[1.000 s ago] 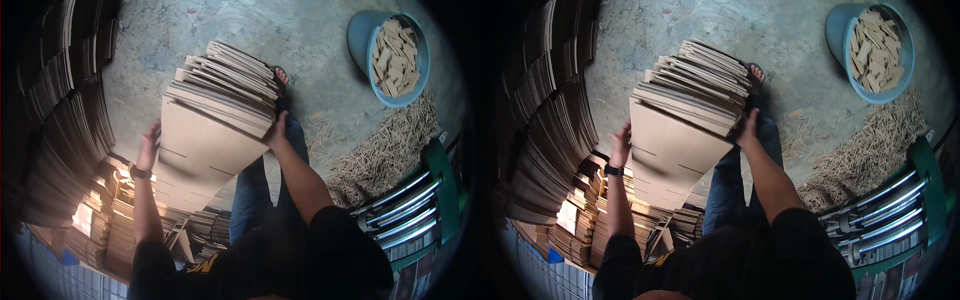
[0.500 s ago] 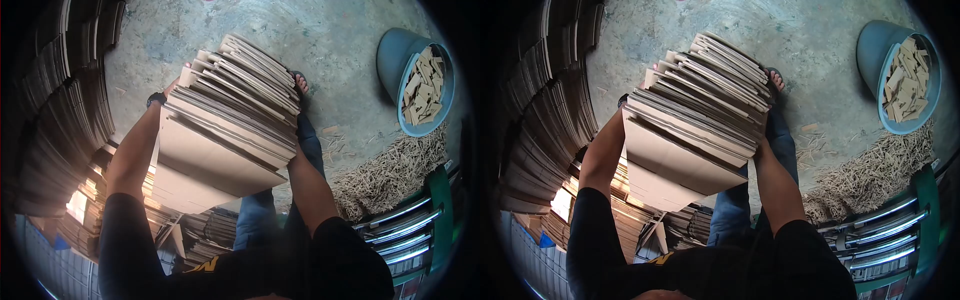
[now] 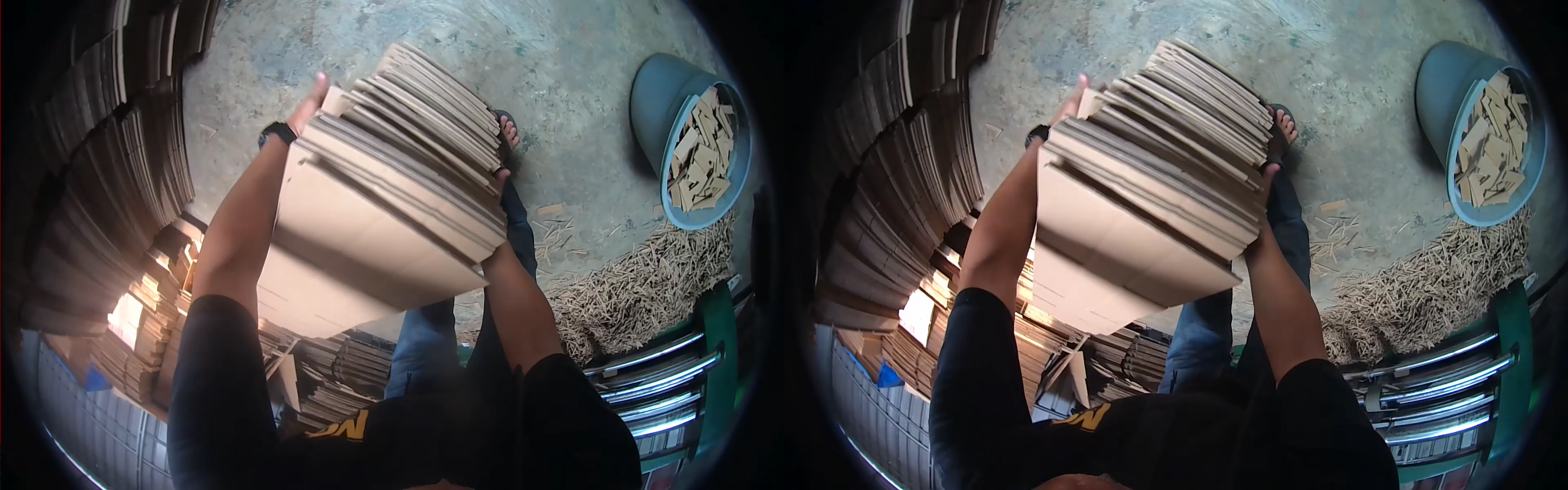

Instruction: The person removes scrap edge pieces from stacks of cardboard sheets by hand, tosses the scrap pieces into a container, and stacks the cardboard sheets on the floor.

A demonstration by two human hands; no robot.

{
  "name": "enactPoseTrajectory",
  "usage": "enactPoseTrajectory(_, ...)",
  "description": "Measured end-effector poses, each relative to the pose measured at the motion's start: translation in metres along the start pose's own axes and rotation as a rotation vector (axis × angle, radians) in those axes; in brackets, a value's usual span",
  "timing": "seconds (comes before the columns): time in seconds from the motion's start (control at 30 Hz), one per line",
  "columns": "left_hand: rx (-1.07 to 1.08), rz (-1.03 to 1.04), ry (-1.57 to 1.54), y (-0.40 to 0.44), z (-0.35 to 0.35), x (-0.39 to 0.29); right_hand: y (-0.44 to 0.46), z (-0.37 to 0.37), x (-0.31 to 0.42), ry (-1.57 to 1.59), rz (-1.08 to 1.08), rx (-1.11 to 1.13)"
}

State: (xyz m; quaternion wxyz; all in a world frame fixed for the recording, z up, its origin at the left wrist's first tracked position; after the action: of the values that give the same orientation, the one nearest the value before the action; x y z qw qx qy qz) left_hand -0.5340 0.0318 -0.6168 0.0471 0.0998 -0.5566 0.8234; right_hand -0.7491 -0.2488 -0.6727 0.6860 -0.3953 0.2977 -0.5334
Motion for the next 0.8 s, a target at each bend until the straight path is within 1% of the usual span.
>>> enactPoseTrajectory(0.03,-0.255,0.252,0.151,-0.005,-0.044,-0.023,-0.037,0.038,0.009,0.005,0.082,0.051)
enactPoseTrajectory(0.07,-0.301,0.274,0.241,-0.036,-0.046,-0.034,-0.062,0.058,0.015,0.054,0.105,0.127)
enactPoseTrajectory(0.13,-0.313,0.219,0.431,-0.078,-0.012,-0.028,-0.103,0.084,0.022,-0.157,0.000,-0.122)
enactPoseTrajectory(0.17,-0.186,0.158,0.240,-0.086,0.016,-0.012,-0.108,0.076,0.016,-0.130,-0.067,-0.139)
enactPoseTrajectory(0.2,-0.015,0.104,0.301,-0.084,0.042,0.006,-0.101,0.070,0.001,-0.021,-0.047,-0.091)
enactPoseTrajectory(0.23,-0.117,0.208,0.409,-0.076,0.055,0.014,-0.099,0.043,-0.018,-0.180,-0.106,-0.064)
enactPoseTrajectory(0.27,0.042,0.149,0.233,-0.068,0.064,0.019,-0.100,0.026,-0.030,-0.335,-0.165,-0.040)
enactPoseTrajectory(0.3,-0.076,0.146,0.269,-0.073,0.057,0.018,-0.102,0.029,-0.031,-0.327,-0.169,-0.040)
enactPoseTrajectory(0.33,-0.072,0.155,0.282,-0.074,0.053,0.011,-0.096,0.045,-0.034,-0.044,-0.057,0.115)
enactPoseTrajectory(0.4,-0.077,0.095,0.236,-0.070,0.039,0.018,-0.109,0.079,-0.023,0.501,0.188,0.408)
enactPoseTrajectory(0.43,-0.128,0.198,0.212,-0.096,0.063,0.011,-0.118,0.075,-0.004,-0.122,-0.014,-0.156)
enactPoseTrajectory(0.47,-0.119,0.205,0.220,-0.113,0.070,0.015,-0.134,0.087,0.008,-0.080,-0.046,-0.198)
enactPoseTrajectory(0.5,-0.246,0.286,0.274,-0.134,0.063,0.011,-0.150,0.091,0.016,-0.034,-0.078,-0.238)
enactPoseTrajectory(0.53,-0.373,0.367,0.325,-0.153,0.056,0.007,-0.162,0.074,0.015,-0.050,-0.084,-0.433)
enactPoseTrajectory(0.6,-0.225,0.309,0.302,-0.155,0.055,0.034,-0.173,0.095,-0.001,0.025,-0.034,-0.309)
enactPoseTrajectory(0.63,-0.160,0.282,0.312,-0.151,0.077,0.053,-0.175,0.140,-0.007,0.012,-0.072,-0.233)
enactPoseTrajectory(0.67,-0.270,0.268,0.307,-0.162,0.095,0.055,-0.170,0.156,-0.009,-0.134,-0.134,-0.254)
enactPoseTrajectory(0.7,-0.384,0.256,0.302,-0.179,0.105,0.052,-0.165,0.153,-0.012,-0.086,-0.125,-0.210)
enactPoseTrajectory(0.73,-0.404,0.235,0.338,-0.172,0.093,0.052,-0.162,0.152,-0.014,-0.039,-0.122,-0.160)
enactPoseTrajectory(0.77,-0.402,0.248,0.342,-0.173,0.090,0.047,-0.164,0.158,-0.009,-0.025,-0.186,-0.165)
enactPoseTrajectory(0.8,-0.355,0.257,0.349,-0.173,0.090,0.048,-0.168,0.148,-0.003,-0.140,-0.194,-0.222)
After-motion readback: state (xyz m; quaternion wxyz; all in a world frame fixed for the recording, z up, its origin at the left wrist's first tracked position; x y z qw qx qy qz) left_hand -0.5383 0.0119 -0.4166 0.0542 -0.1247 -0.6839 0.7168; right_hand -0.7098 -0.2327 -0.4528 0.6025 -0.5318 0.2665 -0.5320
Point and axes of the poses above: each hand's wrist, its own y-axis towards the middle knuckle, its own z-axis out of the palm, x = y × z, the point moved 7 cm from there along y, towards the middle knuckle, and after that the axes turned 11 degrees about -z, right-handed, at the moved point
